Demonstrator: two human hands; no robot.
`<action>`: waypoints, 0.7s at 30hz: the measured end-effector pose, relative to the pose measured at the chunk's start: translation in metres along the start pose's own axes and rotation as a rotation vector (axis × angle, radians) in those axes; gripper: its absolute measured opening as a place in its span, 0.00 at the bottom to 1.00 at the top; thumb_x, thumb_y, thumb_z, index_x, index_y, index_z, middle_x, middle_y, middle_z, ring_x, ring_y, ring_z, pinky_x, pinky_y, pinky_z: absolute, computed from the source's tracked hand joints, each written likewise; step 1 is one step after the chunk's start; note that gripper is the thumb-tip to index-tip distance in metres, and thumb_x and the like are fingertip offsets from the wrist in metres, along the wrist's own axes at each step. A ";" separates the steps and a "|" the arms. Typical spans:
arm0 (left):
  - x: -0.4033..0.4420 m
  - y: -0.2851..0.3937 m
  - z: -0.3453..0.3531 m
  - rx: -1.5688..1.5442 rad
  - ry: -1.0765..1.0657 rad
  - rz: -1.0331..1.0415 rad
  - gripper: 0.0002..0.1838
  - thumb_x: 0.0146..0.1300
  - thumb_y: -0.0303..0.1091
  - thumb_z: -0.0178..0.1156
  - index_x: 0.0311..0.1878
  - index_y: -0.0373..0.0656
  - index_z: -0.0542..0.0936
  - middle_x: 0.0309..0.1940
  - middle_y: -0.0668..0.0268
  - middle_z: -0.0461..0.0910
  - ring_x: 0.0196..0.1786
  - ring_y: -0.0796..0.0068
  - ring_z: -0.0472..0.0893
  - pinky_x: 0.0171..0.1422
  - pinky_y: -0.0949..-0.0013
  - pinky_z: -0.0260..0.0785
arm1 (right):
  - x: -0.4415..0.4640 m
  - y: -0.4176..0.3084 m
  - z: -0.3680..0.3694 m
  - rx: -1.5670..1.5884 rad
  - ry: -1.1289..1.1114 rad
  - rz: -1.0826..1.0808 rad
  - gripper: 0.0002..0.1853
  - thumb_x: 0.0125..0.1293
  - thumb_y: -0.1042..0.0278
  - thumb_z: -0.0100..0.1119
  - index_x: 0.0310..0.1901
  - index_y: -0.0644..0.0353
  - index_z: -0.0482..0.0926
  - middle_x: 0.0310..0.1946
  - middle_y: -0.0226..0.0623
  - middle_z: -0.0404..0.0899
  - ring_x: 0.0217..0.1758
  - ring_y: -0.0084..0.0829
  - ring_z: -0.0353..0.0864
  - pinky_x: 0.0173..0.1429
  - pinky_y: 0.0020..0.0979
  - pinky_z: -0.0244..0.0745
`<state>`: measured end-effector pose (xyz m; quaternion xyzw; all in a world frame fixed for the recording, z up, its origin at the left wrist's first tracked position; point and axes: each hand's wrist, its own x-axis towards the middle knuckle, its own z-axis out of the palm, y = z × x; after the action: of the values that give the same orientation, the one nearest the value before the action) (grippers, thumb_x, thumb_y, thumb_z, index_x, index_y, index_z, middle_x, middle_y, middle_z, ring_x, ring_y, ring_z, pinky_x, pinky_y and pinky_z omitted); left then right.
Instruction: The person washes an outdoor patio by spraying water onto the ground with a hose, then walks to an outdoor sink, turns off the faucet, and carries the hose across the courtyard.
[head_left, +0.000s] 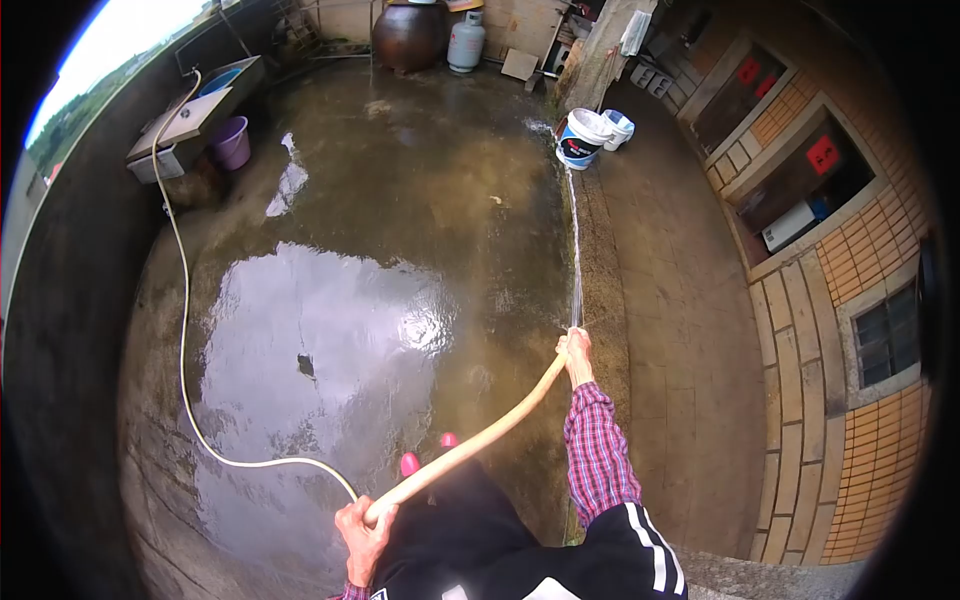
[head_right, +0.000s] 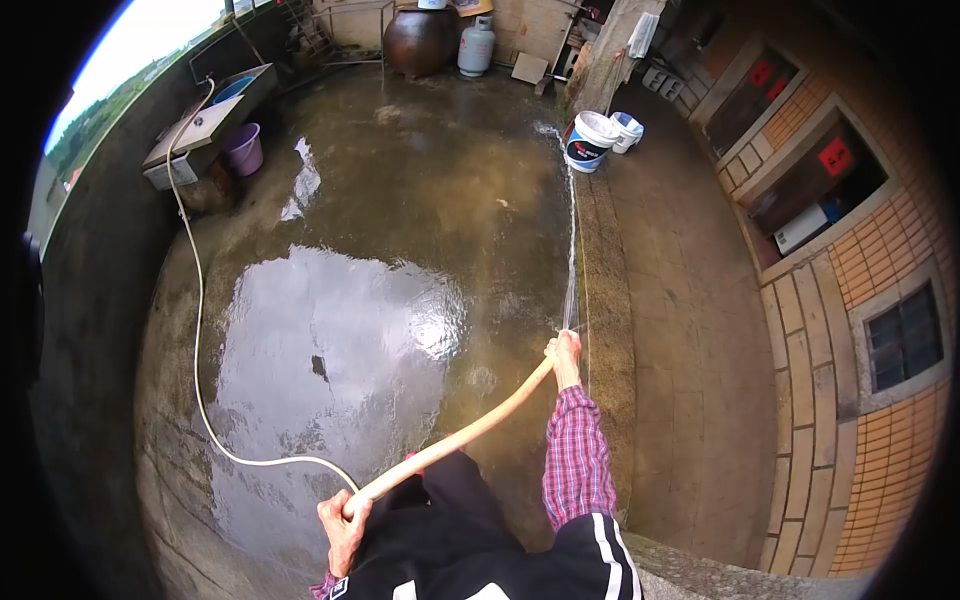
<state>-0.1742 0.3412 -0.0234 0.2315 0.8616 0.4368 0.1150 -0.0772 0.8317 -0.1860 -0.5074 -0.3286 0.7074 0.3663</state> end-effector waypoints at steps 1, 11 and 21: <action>0.011 0.004 0.004 -0.012 0.002 -0.011 0.18 0.35 0.37 0.61 0.09 0.40 0.62 0.05 0.62 0.58 0.10 0.67 0.61 0.16 0.69 0.50 | 0.013 -0.001 0.001 0.001 -0.020 0.022 0.04 0.57 0.67 0.37 0.33 0.55 0.59 0.12 0.33 0.60 0.08 0.24 0.58 0.09 0.25 0.57; 0.139 0.047 0.066 -0.027 0.064 -0.038 0.20 0.36 0.37 0.62 0.09 0.39 0.60 0.04 0.62 0.55 0.09 0.73 0.57 0.15 0.71 0.49 | 0.139 -0.035 0.071 0.023 -0.042 0.052 0.04 0.57 0.68 0.35 0.26 0.56 0.59 0.10 0.32 0.60 0.08 0.24 0.58 0.10 0.25 0.59; 0.248 0.087 0.108 0.010 0.054 -0.074 0.18 0.37 0.37 0.61 0.11 0.38 0.63 0.05 0.61 0.60 0.09 0.71 0.61 0.16 0.70 0.52 | 0.248 -0.083 0.150 0.025 -0.041 0.046 0.05 0.59 0.66 0.34 0.28 0.55 0.59 0.11 0.31 0.58 0.08 0.23 0.58 0.10 0.24 0.57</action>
<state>-0.3193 0.5852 -0.0164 0.1883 0.8745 0.4341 0.1065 -0.2595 1.0715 -0.1944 -0.4955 -0.3154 0.7300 0.3495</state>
